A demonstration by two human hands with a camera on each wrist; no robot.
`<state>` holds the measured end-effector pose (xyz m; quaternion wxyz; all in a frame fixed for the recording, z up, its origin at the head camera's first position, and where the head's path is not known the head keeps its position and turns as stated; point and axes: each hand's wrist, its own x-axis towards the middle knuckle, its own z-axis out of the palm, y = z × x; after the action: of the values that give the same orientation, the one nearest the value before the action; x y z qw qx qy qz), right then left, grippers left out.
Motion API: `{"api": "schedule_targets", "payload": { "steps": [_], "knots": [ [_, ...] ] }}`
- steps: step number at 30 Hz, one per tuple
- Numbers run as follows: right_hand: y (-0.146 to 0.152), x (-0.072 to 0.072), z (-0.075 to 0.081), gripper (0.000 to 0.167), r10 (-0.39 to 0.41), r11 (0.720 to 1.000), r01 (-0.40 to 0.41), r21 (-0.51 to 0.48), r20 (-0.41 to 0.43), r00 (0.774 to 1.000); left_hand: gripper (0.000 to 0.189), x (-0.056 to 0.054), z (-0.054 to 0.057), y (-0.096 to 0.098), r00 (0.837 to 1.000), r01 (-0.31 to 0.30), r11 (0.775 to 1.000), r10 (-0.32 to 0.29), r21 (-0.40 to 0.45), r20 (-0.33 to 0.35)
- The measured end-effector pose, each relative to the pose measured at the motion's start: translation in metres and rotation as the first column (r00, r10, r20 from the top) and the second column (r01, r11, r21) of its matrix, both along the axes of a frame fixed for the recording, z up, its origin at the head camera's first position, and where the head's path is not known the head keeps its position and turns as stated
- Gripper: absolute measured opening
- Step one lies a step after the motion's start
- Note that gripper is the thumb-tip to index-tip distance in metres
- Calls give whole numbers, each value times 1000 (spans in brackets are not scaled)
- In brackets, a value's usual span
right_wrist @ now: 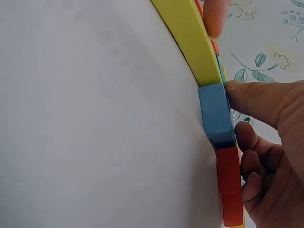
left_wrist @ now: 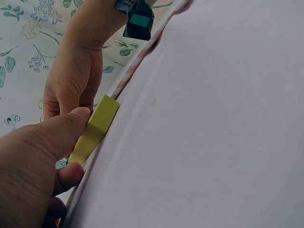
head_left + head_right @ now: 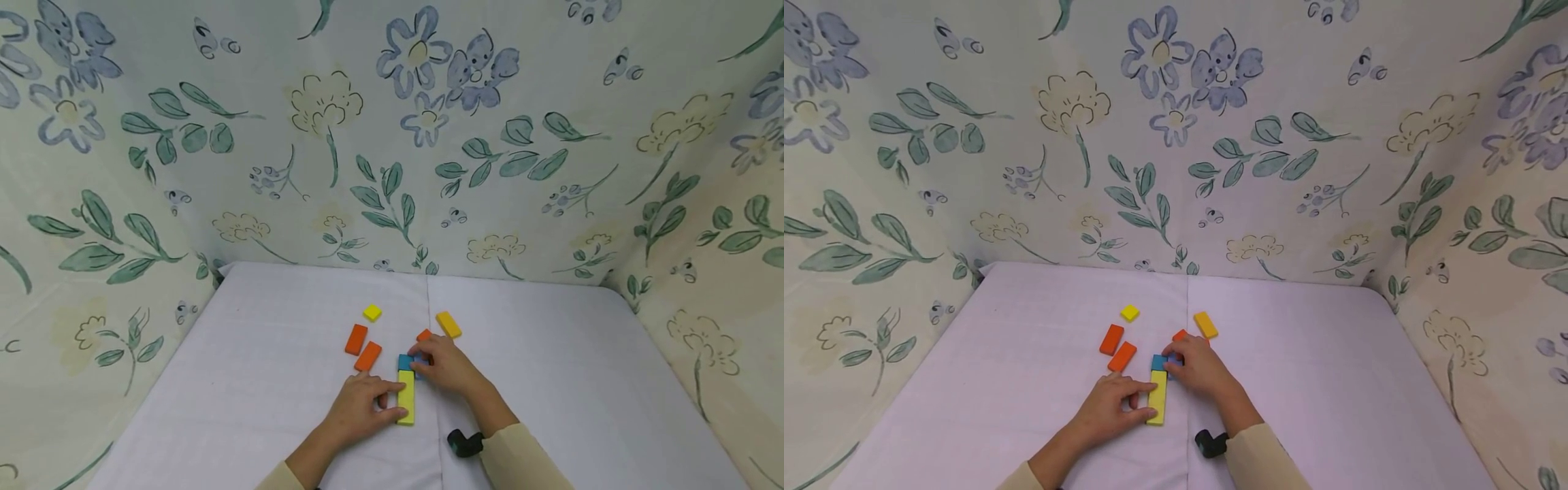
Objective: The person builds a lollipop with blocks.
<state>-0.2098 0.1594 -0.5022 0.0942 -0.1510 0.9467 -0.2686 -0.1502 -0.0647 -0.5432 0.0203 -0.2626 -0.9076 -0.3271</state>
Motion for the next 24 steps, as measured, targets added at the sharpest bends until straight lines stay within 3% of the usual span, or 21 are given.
{"api": "schedule_targets", "payload": {
  "steps": [5, 9, 13, 17, 21, 24],
  "knots": [
    [1, 6, 1, 17, -40, 999, 40, -13, -46, 998, 43, 0, -1, 0, 1000, -3, 1000, 3, 14, 6],
    [4, 17, 3, 14, -182, 983, 179, -47, -71, 981, 41, -1, -2, 1, 999, -29, 998, 28, 52, 27],
    [7, 29, 1, 24, -290, 957, 290, -27, -23, 957, 45, -5, -4, 4, 998, -55, 997, 55, 57, 12],
    [8, 35, -5, 30, -299, 954, 298, -20, -23, 954, 50, -11, -2, 10, 998, -68, 998, 68, 2, 1],
    [7, 38, -10, 30, -276, 961, 275, -22, -69, 959, 55, -15, 3, 13, 995, -94, 992, 96, -79, 34],
    [5, 38, -9, 28, -284, 959, 284, -11, -54, 957, 55, -16, 5, 15, 992, -105, 988, 112, -110, 56]
  ]
}}
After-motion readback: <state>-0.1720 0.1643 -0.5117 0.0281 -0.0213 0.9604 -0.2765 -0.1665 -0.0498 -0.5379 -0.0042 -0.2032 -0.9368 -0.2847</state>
